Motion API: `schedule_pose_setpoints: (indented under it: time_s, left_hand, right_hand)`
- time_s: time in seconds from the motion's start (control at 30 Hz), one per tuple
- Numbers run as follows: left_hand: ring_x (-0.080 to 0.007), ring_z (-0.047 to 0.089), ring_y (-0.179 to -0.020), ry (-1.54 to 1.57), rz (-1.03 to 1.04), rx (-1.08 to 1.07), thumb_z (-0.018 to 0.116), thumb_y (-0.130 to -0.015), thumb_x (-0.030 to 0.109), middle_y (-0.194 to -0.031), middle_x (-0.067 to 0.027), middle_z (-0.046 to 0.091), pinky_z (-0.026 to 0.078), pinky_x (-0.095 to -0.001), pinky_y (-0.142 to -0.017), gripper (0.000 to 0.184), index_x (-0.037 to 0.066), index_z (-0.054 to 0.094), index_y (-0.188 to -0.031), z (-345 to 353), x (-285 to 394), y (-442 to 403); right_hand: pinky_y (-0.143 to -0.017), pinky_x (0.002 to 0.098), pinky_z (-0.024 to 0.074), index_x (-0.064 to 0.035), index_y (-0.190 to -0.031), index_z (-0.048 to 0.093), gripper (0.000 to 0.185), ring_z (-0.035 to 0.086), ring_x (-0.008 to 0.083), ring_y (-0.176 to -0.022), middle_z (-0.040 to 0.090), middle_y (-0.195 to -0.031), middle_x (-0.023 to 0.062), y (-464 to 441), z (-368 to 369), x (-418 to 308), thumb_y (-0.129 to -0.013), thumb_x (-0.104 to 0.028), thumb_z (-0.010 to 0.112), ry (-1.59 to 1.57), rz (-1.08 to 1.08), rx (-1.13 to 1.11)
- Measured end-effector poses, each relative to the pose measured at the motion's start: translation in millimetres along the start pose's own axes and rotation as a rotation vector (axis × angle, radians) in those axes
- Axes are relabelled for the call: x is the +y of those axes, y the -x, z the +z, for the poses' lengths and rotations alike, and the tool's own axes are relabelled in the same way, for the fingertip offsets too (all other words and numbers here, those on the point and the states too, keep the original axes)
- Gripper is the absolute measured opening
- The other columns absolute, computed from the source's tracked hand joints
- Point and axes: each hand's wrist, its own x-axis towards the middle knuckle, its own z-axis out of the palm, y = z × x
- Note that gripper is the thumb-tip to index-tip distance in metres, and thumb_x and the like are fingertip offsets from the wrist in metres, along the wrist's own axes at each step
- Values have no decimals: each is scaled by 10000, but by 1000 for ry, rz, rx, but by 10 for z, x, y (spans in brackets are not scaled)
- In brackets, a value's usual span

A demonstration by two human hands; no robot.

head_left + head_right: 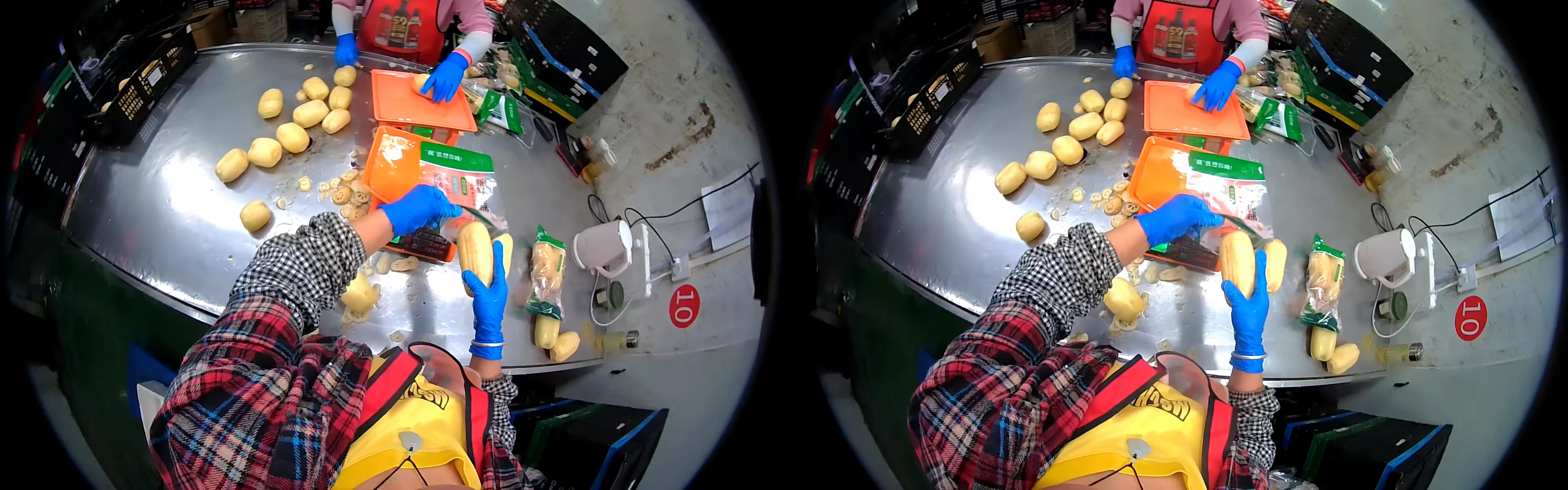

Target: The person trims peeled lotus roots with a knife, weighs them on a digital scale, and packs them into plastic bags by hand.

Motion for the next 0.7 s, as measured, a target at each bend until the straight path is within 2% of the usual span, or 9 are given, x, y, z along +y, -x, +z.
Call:
schedule_pose_setpoints:
  time_s: [0.07,0.17,0.2,0.33,0.4,0.5,0.53,0.63,0.7]
  left_hand:
    - [-183,585,-632,-1,33,70,735,-792,256,-696,-68,616,473,-325,-587,241,37,638,-763,179,-138,-10]
    - [-305,620,-748,-600,248,220,670,-805,209,-792,-134,632,489,-400,-650,151,66,622,-811,331,-94,32]
    - [-383,595,-852,-596,275,257,630,-797,197,-889,-164,613,483,-454,-699,115,99,613,-853,377,-45,70]
    - [-379,595,-843,-696,250,403,613,-813,199,-909,-157,602,484,-455,-709,144,99,595,-916,379,-61,93]
    - [-374,593,-864,-664,204,449,605,-821,190,-934,-152,598,486,-460,-708,153,96,587,-939,347,-130,130]
    - [-354,591,-880,-537,343,599,594,-824,182,-950,-136,592,493,-451,-699,158,101,580,-958,338,-124,128]
    - [-346,591,-879,-643,448,506,600,-817,184,-945,-129,589,496,-445,-696,164,104,582,-959,340,-104,116]
    - [-316,594,-850,-798,752,261,658,-753,188,-905,-103,576,508,-415,-688,242,109,589,-970,403,32,250]
    - [-313,604,-862,-883,770,273,710,-696,195,-899,-100,578,514,-413,-687,323,104,587,-981,393,15,250]
  right_hand:
    - [-976,323,443,-15,-1455,272,793,439,243,-1257,365,-1450,132,-14,-73,81,-771,-31,673,45,66,10]
    - [-978,319,441,-8,-1440,305,764,462,239,-1233,411,-1407,138,-18,18,-292,-769,-32,670,-537,273,73]
    - [-993,321,421,-10,-1424,341,738,477,228,-1211,436,-1378,136,-52,40,-309,-766,-38,675,-570,232,70]
    - [-965,320,433,-18,-1408,373,729,491,225,-1182,460,-1359,131,-204,113,-336,-761,-69,706,83,-105,-17]
    - [-990,327,416,-14,-1410,370,746,493,222,-1188,464,-1356,130,-222,153,-392,-751,-80,712,108,-92,-44]
    - [-984,339,429,-7,-1394,389,708,518,241,-1166,495,-1319,135,-217,154,-405,-767,-101,703,119,-24,-72]
    - [-975,344,440,-4,-1386,399,686,530,251,-1154,510,-1301,138,-231,155,-402,-777,-108,697,118,3,-77]
    - [-923,371,487,-4,-1314,468,557,569,278,-1095,552,-1230,143,-374,59,-230,-813,-139,670,-407,442,-94]
    - [-875,406,519,-23,-1266,489,441,567,280,-1082,542,-1211,135,-376,96,-69,-869,-159,623,-793,456,31]
